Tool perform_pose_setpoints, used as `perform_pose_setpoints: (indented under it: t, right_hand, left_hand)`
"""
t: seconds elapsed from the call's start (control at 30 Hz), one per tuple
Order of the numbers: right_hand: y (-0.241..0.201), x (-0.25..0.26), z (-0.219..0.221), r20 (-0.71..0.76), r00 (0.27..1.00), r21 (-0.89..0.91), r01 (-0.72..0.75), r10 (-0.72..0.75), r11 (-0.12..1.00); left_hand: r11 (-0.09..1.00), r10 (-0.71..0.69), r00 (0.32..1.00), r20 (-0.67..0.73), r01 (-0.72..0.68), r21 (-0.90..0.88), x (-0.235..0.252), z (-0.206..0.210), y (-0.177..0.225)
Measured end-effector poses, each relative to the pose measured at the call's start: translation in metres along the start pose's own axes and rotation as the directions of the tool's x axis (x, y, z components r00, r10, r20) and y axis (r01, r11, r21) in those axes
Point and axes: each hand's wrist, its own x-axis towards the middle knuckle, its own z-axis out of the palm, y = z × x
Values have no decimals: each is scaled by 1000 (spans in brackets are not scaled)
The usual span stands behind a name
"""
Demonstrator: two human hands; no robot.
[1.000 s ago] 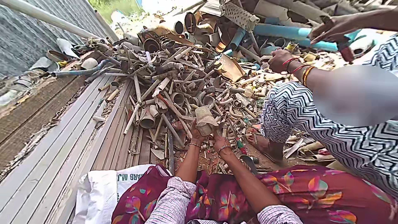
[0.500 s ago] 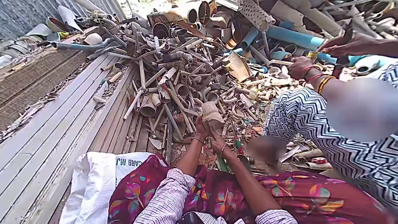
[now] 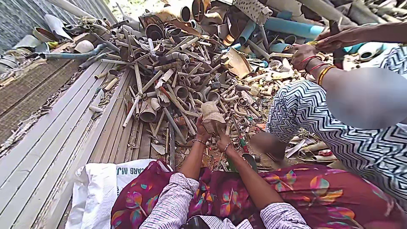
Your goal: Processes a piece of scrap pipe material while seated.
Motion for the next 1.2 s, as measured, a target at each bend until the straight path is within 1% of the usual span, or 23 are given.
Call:
perform_pose_setpoints:
  t: [0.1, 0.13, 0.2, 0.27, 0.33, 0.4, 0.43, 0.5, 0.57, 0.63, 0.67, 0.73, 0.87, 0.93, 0.97, 1.03, 1.1, 1.17, 1.2]
  right_hand:
    - [2, -3, 10, 72, 993, 255, 77, -98, 964]
    - [-4, -8, 8, 74, 989, 230, 105, -125, 967]
    - [-18, -18, 3, 32, 989, 22, 147, -148, 989]
    - [-23, -23, 4, 0, 991, -154, 129, -131, 980]
    - [-22, -22, 6, 13, 998, -313, 63, -62, 948]
    - [-22, -21, 5, 42, 999, -390, -1, 19, 921]
    - [-21, -20, 5, 44, 999, -393, -11, 31, 920]
    - [-21, -21, 6, 37, 999, -358, -3, 17, 934]
    - [-24, -25, 11, 30, 999, -343, 35, -26, 939]
    - [-25, -23, 11, 39, 999, -362, 4, 11, 932]
    - [-22, -20, 10, 36, 998, -371, -27, 43, 928]
    - [-15, -14, 6, -3, 999, -357, -51, 53, 933]
    - [-21, -22, 12, 5, 998, -273, 58, -59, 960]
    - [-17, -17, 12, 9, 1000, -274, 22, -20, 961]
    - [-13, -14, 10, -1, 1000, -256, -7, 7, 967]
    - [-11, -15, 9, -35, 999, -179, 5, -11, 984]
    - [-16, -21, 14, -35, 997, -106, 68, -72, 992]
    - [-17, -18, 16, -7, 997, -132, 69, -71, 989]
    - [-14, -15, 15, 0, 999, -155, 47, -47, 987]
  left_hand:
    - [998, 47, 997, -60, -45, 36, -4, 4, 0]
    - [995, 68, 995, -77, -62, 78, -6, 7, 3]
    - [982, 90, 990, -109, -70, 174, -6, 11, 7]
    - [974, 85, 989, -123, -57, 220, -7, 14, 7]
    - [982, 69, 994, -87, -53, 180, -5, 13, 4]
    - [994, 58, 995, -86, -49, 98, -5, 11, 3]
    - [998, 47, 996, -72, -43, 55, -4, 8, 2]
    - [998, 44, 998, -47, -42, 42, -2, 5, 0]
    - [989, 77, 995, -64, -68, 133, -6, 11, 3]
    - [987, 70, 994, -88, -56, 154, -8, 12, 4]
    - [992, 47, 993, -107, -34, 124, -7, 9, 3]
    - [996, 11, 995, -101, -2, 90, -1, 7, 1]
    - [989, 50, 991, -123, -32, 143, -4, 13, 4]
    - [995, 41, 989, -139, -29, 91, -4, 10, 5]
    - [999, 25, 994, -106, -20, 48, -3, 6, 4]
    - [999, 21, 996, -82, -17, 43, -1, 5, 3]
    - [991, 39, 988, -151, -20, 130, -3, 8, 3]
    - [987, 16, 975, -223, 19, 158, -6, 11, 5]
    - [990, -7, 979, -206, 35, 133, -7, 9, 5]
